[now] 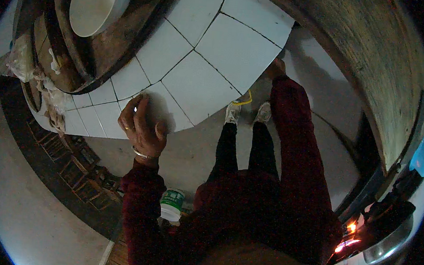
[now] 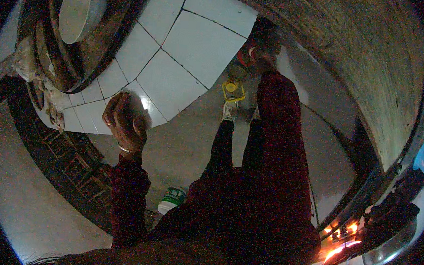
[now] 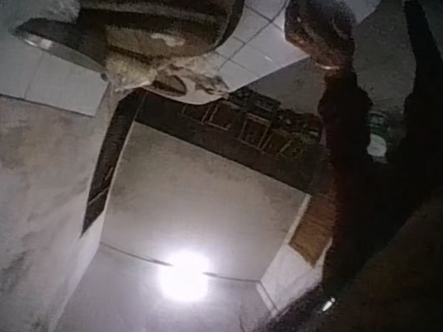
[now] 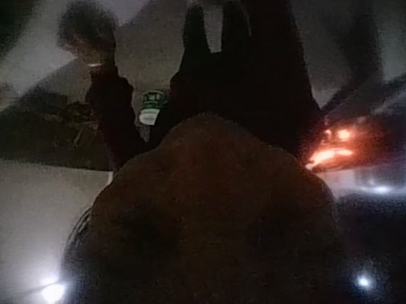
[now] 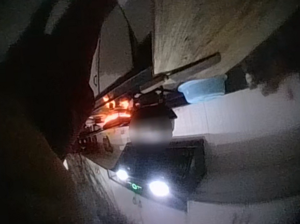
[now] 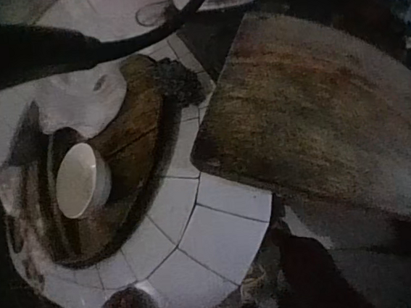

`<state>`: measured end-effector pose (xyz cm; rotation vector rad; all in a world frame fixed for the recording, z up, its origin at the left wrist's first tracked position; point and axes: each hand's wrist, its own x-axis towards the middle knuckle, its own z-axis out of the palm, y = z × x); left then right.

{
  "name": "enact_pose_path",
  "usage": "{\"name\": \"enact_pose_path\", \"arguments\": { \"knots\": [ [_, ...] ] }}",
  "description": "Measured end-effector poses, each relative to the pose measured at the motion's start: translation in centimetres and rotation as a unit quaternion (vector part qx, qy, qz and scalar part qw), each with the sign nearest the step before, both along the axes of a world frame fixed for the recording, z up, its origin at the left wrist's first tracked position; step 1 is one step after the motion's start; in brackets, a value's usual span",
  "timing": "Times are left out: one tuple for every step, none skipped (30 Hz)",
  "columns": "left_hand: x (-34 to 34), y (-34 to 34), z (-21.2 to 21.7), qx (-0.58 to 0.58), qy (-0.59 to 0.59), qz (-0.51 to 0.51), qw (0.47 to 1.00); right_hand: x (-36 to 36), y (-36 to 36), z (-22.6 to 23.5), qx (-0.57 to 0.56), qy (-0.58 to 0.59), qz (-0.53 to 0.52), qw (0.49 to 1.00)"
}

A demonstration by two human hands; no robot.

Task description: The person slices food on a wooden board with a cleaver, stir-fries it in a wok while adding oil from a bottle and seasoning with a spoon, and then adds water using a blue ladle.

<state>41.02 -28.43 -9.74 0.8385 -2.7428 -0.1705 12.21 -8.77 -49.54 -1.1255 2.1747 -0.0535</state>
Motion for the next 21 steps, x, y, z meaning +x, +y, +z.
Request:
{"name": "enact_pose_path", "arguments": {
  "knots": [
    [0.0,-0.1,-0.1,-0.004,0.001,-0.005,1.0,-0.1,0.0,-0.1,0.002,-0.002,-0.001,1.0],
    [0.0,-0.1,-0.1,-0.007,0.002,-0.011,1.0,-0.3,-0.2,-0.1,0.003,-0.001,-0.002,1.0],
    [-0.1,-0.1,0.0,-0.003,-0.002,-0.009,1.0,-0.3,-0.3,-0.2,0.006,-0.003,-0.002,1.0],
    [-0.1,0.0,0.2,0.001,-0.005,-0.006,1.0,-0.2,-0.4,-0.2,0.006,-0.005,-0.003,1.0],
    [-0.2,0.0,0.3,0.006,-0.008,-0.004,1.0,-0.3,-0.4,-0.2,0.007,-0.006,-0.002,1.0],
    [-0.2,0.1,0.3,0.004,-0.009,-0.005,1.0,-0.2,-0.4,-0.2,0.011,-0.005,-0.004,1.0],
    [-0.2,0.1,0.3,0.001,-0.01,-0.006,1.0,-0.3,-0.6,-0.2,0.009,-0.008,-0.001,1.0],
    [-0.2,0.2,0.4,-0.001,-0.01,-0.006,1.0,-0.3,-0.8,-0.1,0.009,-0.01,-0.002,1.0],
    [-0.3,0.1,0.2,0.001,-0.014,-0.005,1.0,-0.2,-0.8,-0.2,0.009,-0.012,-0.004,1.0],
    [-0.3,0.1,0.1,0.002,-0.017,-0.003,1.0,-0.2,-0.7,-0.2,0.01,-0.013,-0.006,1.0],
    [-0.4,0.0,0.0,0.004,-0.021,-0.001,1.0,-0.2,-0.6,-0.2,0.012,-0.015,-0.008,1.0],
    [-0.4,0.0,0.1,0.002,-0.02,-0.002,1.0,-0.1,-0.6,-0.3,0.013,-0.016,-0.008,1.0],
    [-0.3,0.1,0.1,0.0,-0.02,-0.003,1.0,0.0,-0.6,-0.4,0.014,-0.018,-0.01,1.0],
    [-0.2,0.1,0.1,-0.002,-0.021,-0.003,1.0,-0.2,-0.8,-0.5,0.015,-0.018,-0.01,1.0],
    [-0.1,0.2,0.2,0.001,-0.019,0.001,1.0,-0.1,-0.9,-0.5,0.014,-0.02,-0.006,1.0],
    [0.1,0.3,0.2,0.002,-0.019,0.008,1.0,0.0,-1.3,-0.7,0.013,-0.022,-0.002,1.0],
    [0.3,0.5,0.3,0.003,-0.019,0.016,1.0,0.1,-1.3,-0.8,0.014,-0.024,0.001,1.0],
    [-0.4,-0.3,0.1,0.011,-0.006,-0.011,1.0,-0.4,-0.5,-1.5,0.015,-0.019,-0.025,0.999],
    [0.1,0.1,0.0,0.01,0.0,0.0,1.0,-0.3,-1.6,-1.5,0.01,-0.02,-0.012,1.0],
    [0.5,0.5,0.1,0.009,0.007,0.01,1.0,-0.2,-2.1,-1.4,0.007,-0.026,0.0,1.0],
    [-0.3,0.1,0.3,0.014,0.003,0.0,1.0,-0.3,-1.1,-1.5,0.009,-0.024,-0.023,0.999]
  ]
}}
